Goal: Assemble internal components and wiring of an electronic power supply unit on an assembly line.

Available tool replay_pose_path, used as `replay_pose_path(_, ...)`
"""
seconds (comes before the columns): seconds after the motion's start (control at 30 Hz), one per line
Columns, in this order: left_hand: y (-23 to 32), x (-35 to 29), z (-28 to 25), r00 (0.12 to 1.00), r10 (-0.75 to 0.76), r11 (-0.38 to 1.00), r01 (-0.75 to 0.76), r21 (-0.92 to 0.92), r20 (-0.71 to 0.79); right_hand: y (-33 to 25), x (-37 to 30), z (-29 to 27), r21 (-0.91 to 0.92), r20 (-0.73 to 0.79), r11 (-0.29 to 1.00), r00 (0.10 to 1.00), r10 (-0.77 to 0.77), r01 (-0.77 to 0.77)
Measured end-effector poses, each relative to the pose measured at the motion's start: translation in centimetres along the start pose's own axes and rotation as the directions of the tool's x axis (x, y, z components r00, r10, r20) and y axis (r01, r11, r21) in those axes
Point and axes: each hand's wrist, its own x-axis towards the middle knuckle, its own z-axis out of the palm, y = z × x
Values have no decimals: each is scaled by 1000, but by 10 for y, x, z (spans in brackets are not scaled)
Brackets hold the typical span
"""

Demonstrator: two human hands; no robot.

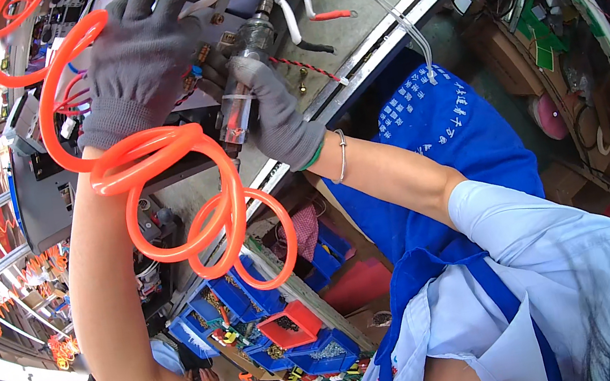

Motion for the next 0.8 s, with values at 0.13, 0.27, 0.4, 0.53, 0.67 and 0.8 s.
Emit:
replay_pose_path(0.13,2,1,14,987,-143,990,144,-3,74,-20,-8,1,-66,-59,987,988,140,-144)
replay_pose_path(0.27,3,7,7,984,-101,995,100,19,144,-22,-4,8,63,44,997,998,49,-52)
replay_pose_path(0.4,-1,7,10,985,-90,996,89,14,149,-15,8,-1,87,20,993,997,77,-78)
replay_pose_path(0.53,1,8,11,983,-87,996,81,39,164,-22,5,2,16,30,997,996,79,-80)
replay_pose_path(0.67,1,8,7,982,-130,991,133,-15,136,-18,11,-2,92,136,993,989,61,-74)
replay_pose_path(0.8,-2,12,5,982,-72,997,75,-12,174,-24,8,-1,-38,73,996,993,88,-86)
